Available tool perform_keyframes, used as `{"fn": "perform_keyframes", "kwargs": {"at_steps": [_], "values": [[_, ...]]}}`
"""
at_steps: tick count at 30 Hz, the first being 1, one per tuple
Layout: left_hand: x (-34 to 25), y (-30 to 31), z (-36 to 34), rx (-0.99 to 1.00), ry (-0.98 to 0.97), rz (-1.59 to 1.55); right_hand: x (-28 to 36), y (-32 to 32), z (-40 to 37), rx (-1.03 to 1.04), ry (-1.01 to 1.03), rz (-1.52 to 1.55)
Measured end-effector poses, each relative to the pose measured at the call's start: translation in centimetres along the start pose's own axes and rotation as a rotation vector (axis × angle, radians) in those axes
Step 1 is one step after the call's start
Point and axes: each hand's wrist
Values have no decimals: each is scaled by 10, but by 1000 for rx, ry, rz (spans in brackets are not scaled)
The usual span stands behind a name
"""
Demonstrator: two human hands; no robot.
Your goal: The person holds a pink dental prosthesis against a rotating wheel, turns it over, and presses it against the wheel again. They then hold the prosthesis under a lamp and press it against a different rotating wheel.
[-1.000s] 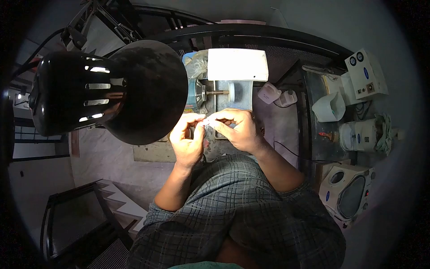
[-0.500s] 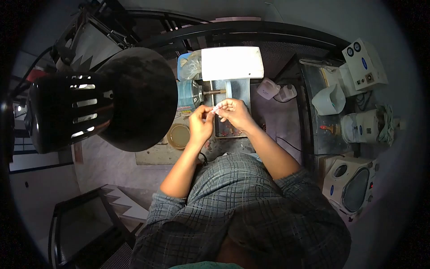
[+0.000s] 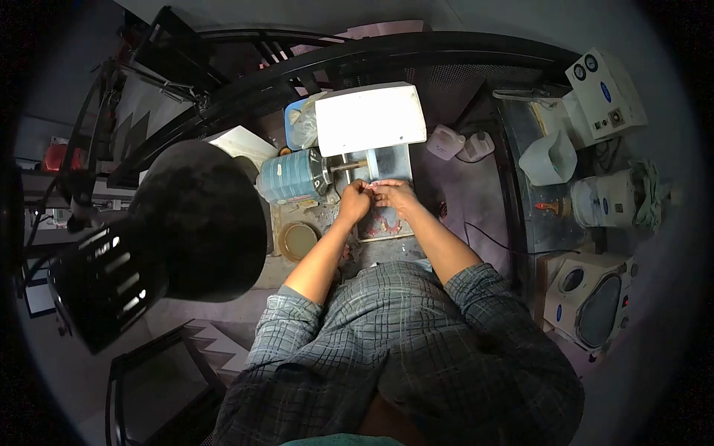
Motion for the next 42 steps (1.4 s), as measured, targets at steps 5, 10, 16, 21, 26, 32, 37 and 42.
{"fn": "perform_keyframes", "kwargs": {"at_steps": [5,10,16,21,26,32,37,42], "values": [[13,-7,16,-31,-123,77,0,-1,11,-15,-17,40],[10,-6,16,-45,-155,42,-3,1,19,24,-27,128],[11,-13,20,-66,-122,64,-19,11,33,-6,-55,248],[22,-23,26,-78,-156,-27,-22,18,39,-13,-73,220],[22,-25,28,3,-14,-205,-11,10,25,-109,-68,200],[39,-32,38,105,105,-474,-9,6,21,-167,-24,166],[32,-22,33,171,125,-594,-6,3,18,-133,48,87],[23,-14,29,190,171,-585,-9,2,18,-116,75,79]]}}
Point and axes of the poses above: each hand's wrist, its own z-axis towards the middle knuckle, its own y-axis out of the back of the hand, x = y × z, and after that the axes turned 5 degrees about y, right-handed
